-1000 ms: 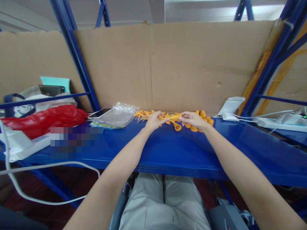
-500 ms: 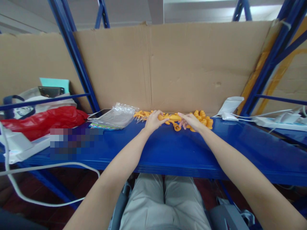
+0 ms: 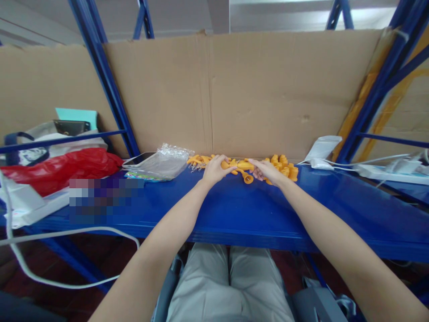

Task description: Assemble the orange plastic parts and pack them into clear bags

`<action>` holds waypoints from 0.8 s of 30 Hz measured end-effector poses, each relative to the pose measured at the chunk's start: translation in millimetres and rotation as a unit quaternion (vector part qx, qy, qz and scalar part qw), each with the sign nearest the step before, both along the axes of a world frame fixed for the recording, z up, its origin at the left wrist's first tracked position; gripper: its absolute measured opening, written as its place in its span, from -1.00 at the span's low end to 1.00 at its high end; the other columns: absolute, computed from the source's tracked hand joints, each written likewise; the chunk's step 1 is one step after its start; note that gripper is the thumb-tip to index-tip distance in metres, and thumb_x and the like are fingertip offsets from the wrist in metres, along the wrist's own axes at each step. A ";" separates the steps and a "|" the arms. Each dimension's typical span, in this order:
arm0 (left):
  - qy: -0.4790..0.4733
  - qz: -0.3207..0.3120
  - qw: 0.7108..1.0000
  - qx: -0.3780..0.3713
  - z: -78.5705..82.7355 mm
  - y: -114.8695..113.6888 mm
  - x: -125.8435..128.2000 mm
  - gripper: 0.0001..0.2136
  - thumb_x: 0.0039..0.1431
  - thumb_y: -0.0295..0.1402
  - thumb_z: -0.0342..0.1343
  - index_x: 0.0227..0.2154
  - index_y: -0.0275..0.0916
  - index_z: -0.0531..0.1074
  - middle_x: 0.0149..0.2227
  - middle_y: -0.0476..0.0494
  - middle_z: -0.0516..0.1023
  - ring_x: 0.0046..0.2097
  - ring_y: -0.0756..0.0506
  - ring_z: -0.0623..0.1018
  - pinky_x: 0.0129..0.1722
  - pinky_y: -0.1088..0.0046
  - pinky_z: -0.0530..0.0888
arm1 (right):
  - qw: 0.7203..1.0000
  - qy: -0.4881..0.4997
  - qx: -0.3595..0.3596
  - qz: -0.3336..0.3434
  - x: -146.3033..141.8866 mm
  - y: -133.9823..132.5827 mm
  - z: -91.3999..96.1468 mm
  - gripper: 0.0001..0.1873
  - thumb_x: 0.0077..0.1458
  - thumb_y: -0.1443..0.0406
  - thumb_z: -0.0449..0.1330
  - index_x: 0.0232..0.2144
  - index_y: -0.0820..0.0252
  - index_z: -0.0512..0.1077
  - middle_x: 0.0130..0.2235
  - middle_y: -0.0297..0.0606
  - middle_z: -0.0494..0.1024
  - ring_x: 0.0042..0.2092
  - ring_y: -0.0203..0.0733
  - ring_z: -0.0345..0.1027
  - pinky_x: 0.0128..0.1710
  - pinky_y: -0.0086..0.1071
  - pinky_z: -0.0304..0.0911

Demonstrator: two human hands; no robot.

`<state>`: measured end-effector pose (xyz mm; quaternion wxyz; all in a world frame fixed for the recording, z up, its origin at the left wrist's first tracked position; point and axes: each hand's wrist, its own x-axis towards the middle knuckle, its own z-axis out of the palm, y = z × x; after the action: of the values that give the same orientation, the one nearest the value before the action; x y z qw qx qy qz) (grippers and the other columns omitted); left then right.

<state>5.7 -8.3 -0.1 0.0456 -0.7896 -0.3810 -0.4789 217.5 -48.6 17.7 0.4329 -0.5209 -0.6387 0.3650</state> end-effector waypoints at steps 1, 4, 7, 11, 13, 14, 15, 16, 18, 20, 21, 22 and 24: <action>0.000 -0.001 1.000 0.000 0.3 -0.3 -0.1 -0.72 -0.03 -0.18 0.33 -0.41 -0.21 0.38 -0.35 -0.04 0.51 -0.27 -0.09 0.49 -0.20 0.39 0.38 | 1.000 0.006 -0.002 0.003 -0.3 -0.2 0.5 -0.49 0.17 -0.03 0.09 -0.62 0.22 0.35 -0.75 -0.33 0.29 -0.70 -0.41 0.07 -0.73 -0.52 -0.03; -0.001 -0.005 1.000 0.002 1.3 -1.5 -0.6 -0.73 -0.01 -0.18 0.32 -0.40 -0.20 0.38 -0.32 -0.06 0.51 -0.24 -0.10 0.49 -0.19 0.38 0.38 | 0.999 0.037 -0.016 0.004 -1.6 -0.8 2.1 -0.52 0.18 0.01 0.09 -0.62 0.22 0.33 -0.75 -0.37 0.24 -0.70 -0.43 0.02 -0.74 -0.53 -0.10; -0.001 -0.007 1.000 0.005 1.6 -1.9 -0.7 -0.74 0.00 -0.17 0.31 -0.40 -0.19 0.38 -0.31 -0.06 0.50 -0.22 -0.10 0.49 -0.17 0.37 0.38 | 0.997 0.058 -0.041 -0.003 -3.3 -0.5 2.9 -0.53 0.19 0.01 0.07 -0.60 0.20 0.30 -0.74 -0.40 0.21 -0.70 -0.44 -0.03 -0.76 -0.53 -0.17; 0.003 0.000 1.000 0.005 0.8 -0.9 -0.2 -0.72 -0.03 -0.18 0.33 -0.40 -0.20 0.38 -0.33 -0.04 0.50 -0.24 -0.09 0.48 -0.19 0.38 0.37 | 0.996 0.057 -0.070 -0.009 -4.8 0.4 2.9 -0.51 0.20 -0.03 0.03 -0.59 0.18 0.29 -0.73 -0.39 0.21 -0.70 -0.44 -0.05 -0.76 -0.53 -0.19; 0.006 0.001 1.000 0.005 0.5 -0.6 0.0 -0.73 -0.03 -0.19 0.33 -0.41 -0.20 0.38 -0.34 -0.04 0.49 -0.25 -0.09 0.48 -0.19 0.39 0.37 | 0.996 0.046 -0.072 -0.013 -5.3 0.1 3.2 -0.49 0.21 -0.05 0.02 -0.59 0.18 0.29 -0.74 -0.39 0.20 -0.70 -0.44 -0.06 -0.76 -0.52 -0.19; 0.008 0.001 1.000 0.006 0.4 -0.5 0.0 -0.73 -0.03 -0.20 0.33 -0.41 -0.20 0.38 -0.35 -0.04 0.49 -0.26 -0.09 0.48 -0.20 0.39 0.37 | 0.996 0.041 -0.071 -0.016 -5.5 -0.4 3.4 -0.48 0.21 -0.05 0.02 -0.60 0.18 0.29 -0.74 -0.39 0.19 -0.70 -0.44 -0.06 -0.76 -0.52 -0.19; 0.010 0.000 1.000 0.006 0.4 -0.4 -0.1 -0.73 -0.03 -0.20 0.33 -0.41 -0.21 0.37 -0.36 -0.03 0.48 -0.26 -0.09 0.48 -0.21 0.40 0.37 | 0.997 0.037 -0.070 -0.018 -5.6 -0.9 3.7 -0.47 0.21 -0.05 0.01 -0.61 0.18 0.29 -0.75 -0.39 0.18 -0.70 -0.44 -0.06 -0.76 -0.52 -0.18; 0.011 0.000 1.000 0.005 0.4 -0.2 -0.3 -0.73 -0.02 -0.20 0.33 -0.42 -0.21 0.37 -0.36 -0.03 0.48 -0.26 -0.09 0.48 -0.21 0.40 0.37 | 0.997 0.032 -0.069 -0.018 -5.6 -1.4 3.9 -0.47 0.22 -0.05 0.01 -0.62 0.18 0.29 -0.75 -0.38 0.17 -0.70 -0.44 -0.05 -0.76 -0.52 -0.18; 0.014 -0.003 1.000 0.003 0.4 0.2 -0.6 -0.74 -0.01 -0.19 0.32 -0.43 -0.20 0.37 -0.37 -0.03 0.48 -0.27 -0.09 0.47 -0.23 0.40 0.37 | 0.997 0.025 -0.068 -0.016 -5.5 -2.2 4.1 -0.46 0.22 -0.05 0.00 -0.62 0.18 0.30 -0.76 -0.38 0.17 -0.70 -0.44 -0.05 -0.76 -0.52 -0.18; 0.016 -0.006 1.000 0.001 0.3 0.7 -0.8 -0.74 0.00 -0.18 0.31 -0.43 -0.20 0.37 -0.37 -0.03 0.49 -0.26 -0.09 0.47 -0.22 0.40 0.37 | 0.997 0.021 -0.071 -0.014 -5.0 -2.4 3.9 -0.45 0.21 -0.07 0.00 -0.62 0.18 0.30 -0.76 -0.38 0.17 -0.70 -0.43 -0.04 -0.77 -0.52 -0.18; 0.017 -0.007 1.000 -0.001 0.3 1.0 -0.8 -0.74 0.00 -0.17 0.31 -0.43 -0.20 0.37 -0.36 -0.04 0.49 -0.26 -0.09 0.47 -0.22 0.39 0.38 | 0.997 0.022 -0.072 -0.013 -4.8 -2.3 3.8 -0.46 0.20 -0.08 0.00 -0.61 0.18 0.30 -0.76 -0.38 0.17 -0.70 -0.43 -0.05 -0.77 -0.52 -0.18; 0.017 -0.008 1.000 -0.002 0.3 1.2 -0.7 -0.74 0.00 -0.17 0.31 -0.43 -0.20 0.37 -0.36 -0.04 0.50 -0.25 -0.09 0.48 -0.21 0.39 0.38 | 0.997 0.026 -0.073 -0.013 -4.6 -2.3 3.9 -0.46 0.19 -0.09 0.01 -0.60 0.17 0.29 -0.76 -0.38 0.17 -0.70 -0.43 -0.05 -0.77 -0.52 -0.18; 0.016 -0.007 1.000 -0.004 0.4 1.2 -0.4 -0.73 0.00 -0.17 0.31 -0.42 -0.20 0.37 -0.35 -0.04 0.51 -0.24 -0.09 0.48 -0.20 0.39 0.38 | 0.996 0.041 -0.078 -0.013 -4.5 -2.3 4.6 -0.48 0.19 -0.08 0.02 -0.59 0.17 0.29 -0.74 -0.39 0.18 -0.70 -0.44 -0.06 -0.78 -0.54 -0.19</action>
<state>5.3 -7.0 0.3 0.0451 -0.8001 -0.3769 -0.4645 213.0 -50.9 22.3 0.4211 -0.5459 -0.5836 0.4291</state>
